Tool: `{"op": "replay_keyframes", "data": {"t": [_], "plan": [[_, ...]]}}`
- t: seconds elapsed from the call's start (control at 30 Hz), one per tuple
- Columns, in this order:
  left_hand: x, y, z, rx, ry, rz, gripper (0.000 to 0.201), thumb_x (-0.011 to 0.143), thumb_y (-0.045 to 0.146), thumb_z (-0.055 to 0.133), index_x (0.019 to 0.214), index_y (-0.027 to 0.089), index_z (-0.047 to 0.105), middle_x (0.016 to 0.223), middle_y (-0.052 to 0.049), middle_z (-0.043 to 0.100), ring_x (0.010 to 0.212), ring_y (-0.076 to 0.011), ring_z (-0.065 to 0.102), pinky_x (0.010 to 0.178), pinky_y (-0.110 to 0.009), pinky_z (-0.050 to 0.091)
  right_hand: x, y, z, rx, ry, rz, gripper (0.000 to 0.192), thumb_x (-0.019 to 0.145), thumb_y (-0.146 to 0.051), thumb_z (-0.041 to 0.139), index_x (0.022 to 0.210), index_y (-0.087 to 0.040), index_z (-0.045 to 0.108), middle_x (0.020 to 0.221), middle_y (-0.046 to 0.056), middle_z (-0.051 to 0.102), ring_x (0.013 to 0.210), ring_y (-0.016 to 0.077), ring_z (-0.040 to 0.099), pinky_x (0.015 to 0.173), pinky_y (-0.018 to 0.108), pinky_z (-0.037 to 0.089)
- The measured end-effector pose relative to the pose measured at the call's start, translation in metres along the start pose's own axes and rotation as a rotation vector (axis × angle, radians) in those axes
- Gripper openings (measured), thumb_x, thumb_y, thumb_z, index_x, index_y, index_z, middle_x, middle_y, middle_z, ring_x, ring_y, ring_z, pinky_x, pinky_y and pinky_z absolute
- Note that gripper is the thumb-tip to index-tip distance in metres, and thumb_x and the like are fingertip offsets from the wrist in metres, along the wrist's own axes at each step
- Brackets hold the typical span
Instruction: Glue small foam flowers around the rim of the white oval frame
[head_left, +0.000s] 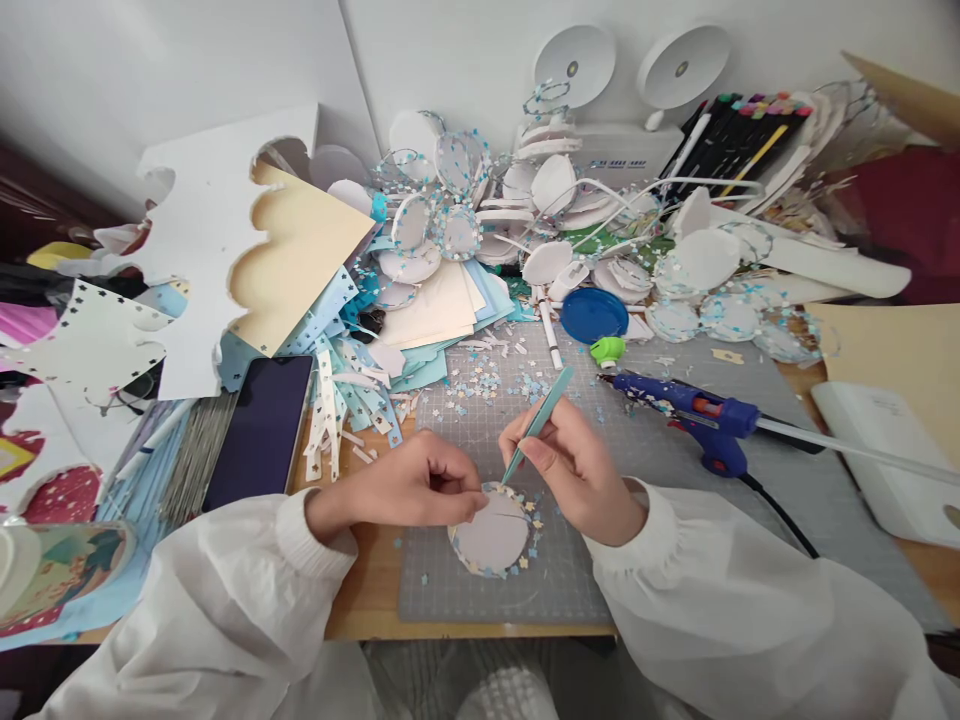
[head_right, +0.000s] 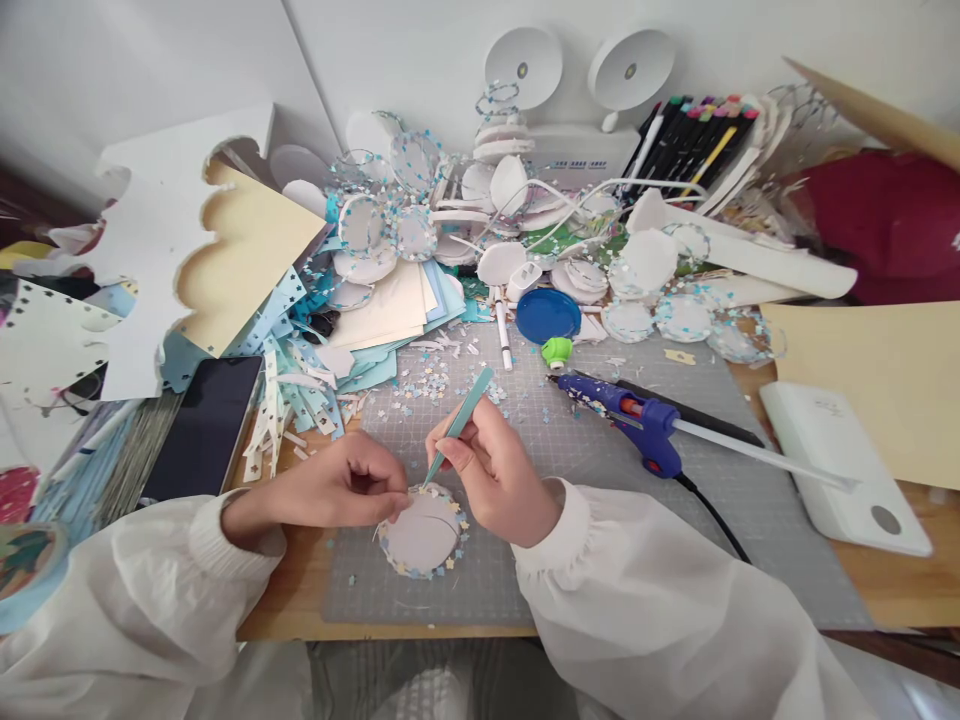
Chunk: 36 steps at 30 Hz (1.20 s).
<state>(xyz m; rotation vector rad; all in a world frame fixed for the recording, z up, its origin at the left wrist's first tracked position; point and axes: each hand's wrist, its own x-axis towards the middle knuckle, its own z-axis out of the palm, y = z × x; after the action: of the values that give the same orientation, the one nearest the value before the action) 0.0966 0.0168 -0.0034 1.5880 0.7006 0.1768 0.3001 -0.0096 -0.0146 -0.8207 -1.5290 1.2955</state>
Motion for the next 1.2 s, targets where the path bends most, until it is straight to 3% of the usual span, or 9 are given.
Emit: {"op": "replay_keyframes", "data": {"t": [0.63,1.2], "plan": [[0.0013,-0.0005,-0.002,0.036,0.015,0.089,0.033,0.086,0.027,0.054,0.057,0.012,0.051,0.05,0.004,0.037,0.047,-0.006,0.031,0.044,-0.02,0.023,-0.0005,0.003,0.0009,-0.075,-0.017,-0.034,0.008,0.096,-0.025,0.043,0.091,-0.019,0.046,0.078,0.003,0.055,0.07,0.0129,0.054,0.064,0.028,0.043],[0.0009,0.0005,-0.0037,0.037,-0.007,0.082,0.032,0.087,0.029,0.053,0.06,0.011,0.055,0.051,0.003,0.042,0.048,-0.0069,0.034,0.044,-0.02,0.026,-0.0006,0.0041,0.0001,-0.065,0.023,-0.011,0.01,0.095,-0.03,0.046,0.092,-0.02,0.048,0.081,0.004,0.058,0.073,0.0143,0.055,0.066,0.03,0.045]]}}
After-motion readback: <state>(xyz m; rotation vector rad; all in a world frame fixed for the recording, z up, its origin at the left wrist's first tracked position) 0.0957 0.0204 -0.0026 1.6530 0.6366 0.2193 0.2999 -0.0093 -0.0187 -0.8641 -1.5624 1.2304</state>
